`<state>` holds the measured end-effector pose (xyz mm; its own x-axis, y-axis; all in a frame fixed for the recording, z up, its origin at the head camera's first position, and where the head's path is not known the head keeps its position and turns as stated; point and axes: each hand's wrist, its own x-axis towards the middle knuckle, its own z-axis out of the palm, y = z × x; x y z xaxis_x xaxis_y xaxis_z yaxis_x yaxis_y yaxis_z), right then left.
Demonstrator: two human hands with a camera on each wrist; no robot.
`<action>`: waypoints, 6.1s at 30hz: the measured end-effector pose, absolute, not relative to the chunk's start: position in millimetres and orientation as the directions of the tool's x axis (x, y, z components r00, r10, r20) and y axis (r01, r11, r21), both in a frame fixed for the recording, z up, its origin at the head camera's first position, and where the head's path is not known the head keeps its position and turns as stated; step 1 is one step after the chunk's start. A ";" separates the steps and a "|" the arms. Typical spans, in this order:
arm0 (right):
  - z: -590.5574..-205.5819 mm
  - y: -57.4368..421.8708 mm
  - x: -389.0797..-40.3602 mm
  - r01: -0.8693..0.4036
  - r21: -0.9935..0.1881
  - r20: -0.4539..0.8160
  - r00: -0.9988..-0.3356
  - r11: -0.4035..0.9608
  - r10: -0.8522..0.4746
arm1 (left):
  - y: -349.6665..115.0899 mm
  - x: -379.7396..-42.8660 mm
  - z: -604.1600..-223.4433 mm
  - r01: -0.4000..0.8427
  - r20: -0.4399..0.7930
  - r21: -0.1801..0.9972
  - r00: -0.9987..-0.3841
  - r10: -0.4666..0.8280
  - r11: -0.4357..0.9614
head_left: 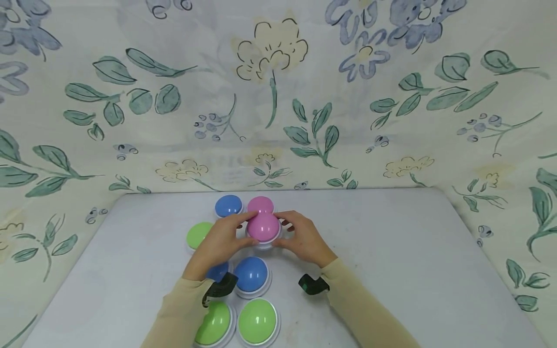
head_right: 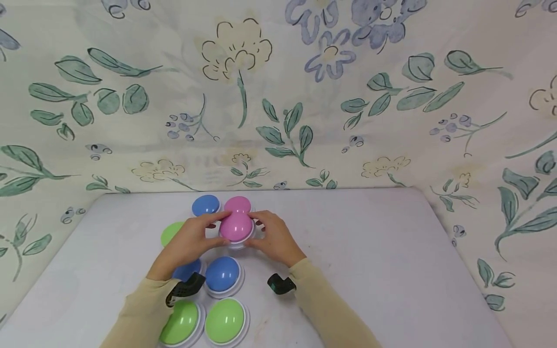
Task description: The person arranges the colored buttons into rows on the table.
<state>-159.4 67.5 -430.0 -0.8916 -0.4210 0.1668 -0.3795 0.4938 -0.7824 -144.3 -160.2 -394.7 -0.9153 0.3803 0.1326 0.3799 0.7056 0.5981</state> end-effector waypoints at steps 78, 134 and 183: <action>-440.1 223.6 -155.9 -0.331 -0.781 0.238 -0.942 0.530 -0.237 | 9.8 -183.4 -406.0 0.494 0.118 0.595 -0.834 0.539 0.634; -458.9 263.7 -156.9 -0.113 -0.792 0.070 -0.993 0.600 -0.095 | 75.3 -191.1 -441.3 0.411 0.105 0.623 -0.887 0.449 0.666; -454.2 262.6 -154.7 0.043 -0.788 -0.067 -0.998 0.614 -0.017 | 57.1 -198.0 -444.9 0.366 0.038 0.638 -0.893 0.448 0.677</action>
<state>-154.7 262.6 -454.2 -0.9976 -0.0165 -0.0668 0.0426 0.6144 -0.7878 -198.0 57.1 -444.9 -0.8934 0.4477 0.0377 0.3662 0.6770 0.6385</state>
